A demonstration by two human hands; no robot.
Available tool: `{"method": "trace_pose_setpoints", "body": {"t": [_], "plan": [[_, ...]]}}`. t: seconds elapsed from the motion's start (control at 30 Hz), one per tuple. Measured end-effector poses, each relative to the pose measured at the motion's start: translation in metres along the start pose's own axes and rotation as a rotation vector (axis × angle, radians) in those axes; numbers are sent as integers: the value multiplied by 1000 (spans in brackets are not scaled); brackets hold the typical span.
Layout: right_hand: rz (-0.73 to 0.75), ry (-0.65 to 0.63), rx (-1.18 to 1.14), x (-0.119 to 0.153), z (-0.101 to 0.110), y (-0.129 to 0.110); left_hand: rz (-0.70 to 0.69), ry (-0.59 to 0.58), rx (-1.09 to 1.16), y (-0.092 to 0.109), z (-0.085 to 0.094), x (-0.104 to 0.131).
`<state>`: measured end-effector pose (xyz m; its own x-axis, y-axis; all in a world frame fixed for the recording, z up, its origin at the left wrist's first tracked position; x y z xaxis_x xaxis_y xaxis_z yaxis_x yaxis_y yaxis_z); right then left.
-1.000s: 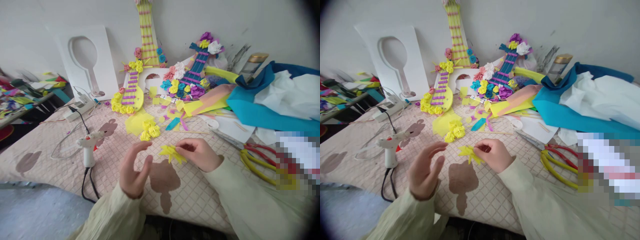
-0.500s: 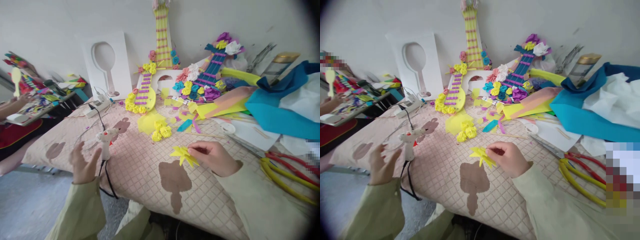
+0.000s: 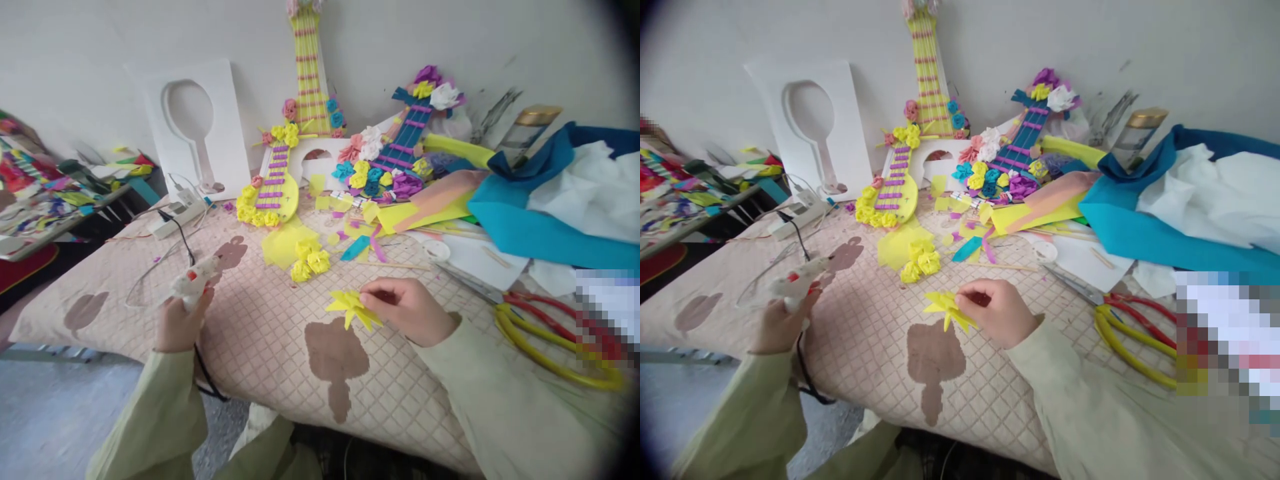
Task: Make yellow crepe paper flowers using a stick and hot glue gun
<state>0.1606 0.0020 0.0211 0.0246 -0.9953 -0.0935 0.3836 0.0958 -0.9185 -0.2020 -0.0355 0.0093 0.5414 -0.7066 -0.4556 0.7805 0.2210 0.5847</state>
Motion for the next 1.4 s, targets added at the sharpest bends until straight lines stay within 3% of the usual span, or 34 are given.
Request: {"method": "trace_pose_setpoints", "body": {"t": [0.07, 0.13, 0.2, 0.23, 0.37, 0.6, 0.83, 1.4], "plan": [[-9, 5, -6, 0, 0, 0, -30, 8, 73, 23, 12, 21], [-12, 10, -7, 1, -1, 0, -62, -16, 330, 50, 22, 48], [-8, 15, -6, 2, -1, -1, -120, -265, 374, 76, 26, 75], [-8, 18, -4, 2, -2, -2, -184, -318, 359, 87, 26, 88], [-15, 17, 3, 3, -2, -3, -455, -325, 376, 113, 13, 118], [16, 36, 14, 3, -1, -6, -572, -315, 329, 116, -9, 125], [47, 45, 24, 3, -1, -7, -664, -354, 361, 115, -13, 124], [57, 40, 21, 3, 0, -8, -742, -345, 338, 116, -16, 125]]}}
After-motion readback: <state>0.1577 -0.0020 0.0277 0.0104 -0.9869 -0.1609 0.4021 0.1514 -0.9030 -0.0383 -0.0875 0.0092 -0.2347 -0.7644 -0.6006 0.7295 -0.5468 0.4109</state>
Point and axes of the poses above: each hand's wrist, its own x-axis away from the middle knuckle, its own z-axis out of the back of the hand, y = z × x, the point moved 1 cm from there along -x, towards the middle knuckle, and after that the axes turned 15 degrees about y, right-handed, at the moved point
